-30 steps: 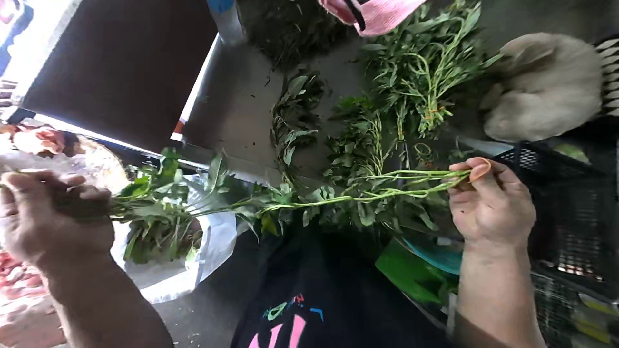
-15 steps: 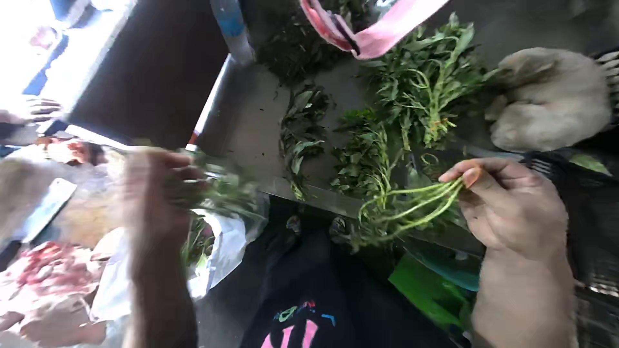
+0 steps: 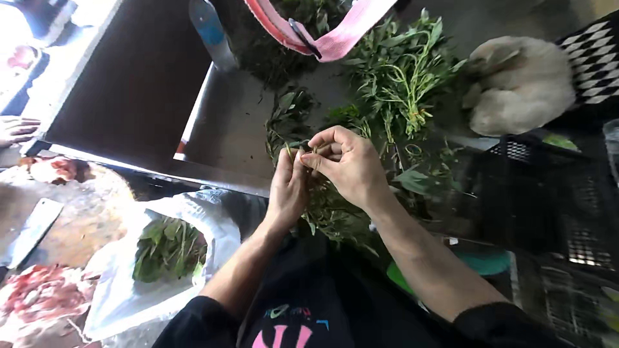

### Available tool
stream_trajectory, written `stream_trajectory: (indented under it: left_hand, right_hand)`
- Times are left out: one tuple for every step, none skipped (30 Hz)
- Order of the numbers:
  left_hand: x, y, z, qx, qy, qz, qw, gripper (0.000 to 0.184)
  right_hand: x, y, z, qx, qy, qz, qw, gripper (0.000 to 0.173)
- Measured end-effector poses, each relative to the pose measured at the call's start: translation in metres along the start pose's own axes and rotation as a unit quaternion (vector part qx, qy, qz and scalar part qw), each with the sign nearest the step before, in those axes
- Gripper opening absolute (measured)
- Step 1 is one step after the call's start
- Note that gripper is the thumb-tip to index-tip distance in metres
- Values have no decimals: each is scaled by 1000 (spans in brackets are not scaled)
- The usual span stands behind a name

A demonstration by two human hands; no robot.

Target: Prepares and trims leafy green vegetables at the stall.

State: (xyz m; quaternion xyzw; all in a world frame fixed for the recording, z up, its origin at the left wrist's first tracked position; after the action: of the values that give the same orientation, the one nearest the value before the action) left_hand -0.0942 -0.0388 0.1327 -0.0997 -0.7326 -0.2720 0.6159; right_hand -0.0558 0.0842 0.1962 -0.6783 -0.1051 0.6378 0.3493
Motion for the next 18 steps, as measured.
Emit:
stream_trajectory:
  left_hand:
    - [-3, 1, 1, -2, 9, -2, 1000, 23]
    - [-5, 1, 1, -4, 17, -3, 1000, 25]
    - [-6, 2, 2, -5, 25, -5, 1000, 28]
    - [-7, 3, 4, -6, 37, -9, 999, 32]
    - [-8, 3, 4, -15, 41, -6, 999, 39]
    - [-9, 3, 3, -30, 40, 3, 999, 45]
    - [-9, 3, 3, -48, 40, 16, 998, 52]
    - [-9, 2, 2, -71, 42, 27, 996, 62]
    - [-9, 1, 2, -96, 41, 32, 994, 76]
    - [-8, 0, 1, -118, 34, 34, 992, 96]
    - [-7, -1, 1, -138, 24, 36, 989, 111]
    - [-6, -2, 0, -157, 10, 42, 987, 116]
    - [-5, -3, -2, -174, -4, 51, 983, 110]
    - [-4, -3, -3, -189, -12, 71, 979, 96]
    - [-1, -3, -4, -203, -13, 99, 974, 76]
    - [1, -3, -4, -220, -6, 126, 967, 56]
    - [3, -3, -5, -238, -2, 143, 961, 39]
    - [2, -3, -5, -257, -9, 151, 954, 29]
  right_hand:
    - [2, 3, 0, 0, 3, 4, 1000, 25]
    - [4, 5, 1, -2, 7, 14, 1000, 26]
    - [7, 6, 2, -7, 15, 28, 999, 26]
    - [11, 7, 2, -12, 20, 49, 999, 27]
    - [14, 8, 1, -16, 23, 78, 997, 28]
    - [17, 7, 0, -19, 23, 109, 994, 31]
    - [19, 5, -1, -16, 14, 137, 990, 33]
    - [22, 2, -2, -9, -8, 164, 986, 35]
    - [24, -3, -2, -2, -40, 195, 980, 36]
    - [27, -7, -2, -2, -76, 232, 970, 37]
    - [29, -12, -2, -10, -109, 251, 962, 38]
    - [28, -16, -3, -17, -138, 247, 959, 39]
    - [26, -18, -4, -24, -163, 228, 960, 40]
    - [24, -19, -6, -35, -181, 197, 963, 42]
    - [22, -17, -9, -55, -195, 157, 966, 44]
    - [21, -13, -11, -80, -204, 110, 969, 50]
    - [20, -9, -14, -104, -209, 59, 971, 57]
    - [19, -4, -18, -127, -212, 14, 969, 64]
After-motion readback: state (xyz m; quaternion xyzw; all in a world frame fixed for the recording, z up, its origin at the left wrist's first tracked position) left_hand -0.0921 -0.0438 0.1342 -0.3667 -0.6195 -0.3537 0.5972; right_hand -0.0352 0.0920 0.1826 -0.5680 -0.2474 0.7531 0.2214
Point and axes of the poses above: each hand's wrist, its own z-axis towards the middle knuckle, its own y-axis out of the palm, x = y × z, the point moved 7 cm from there along z, towards the middle knuckle, and after that the axes turned 11 degrees about -z, right-handed, at the moved point
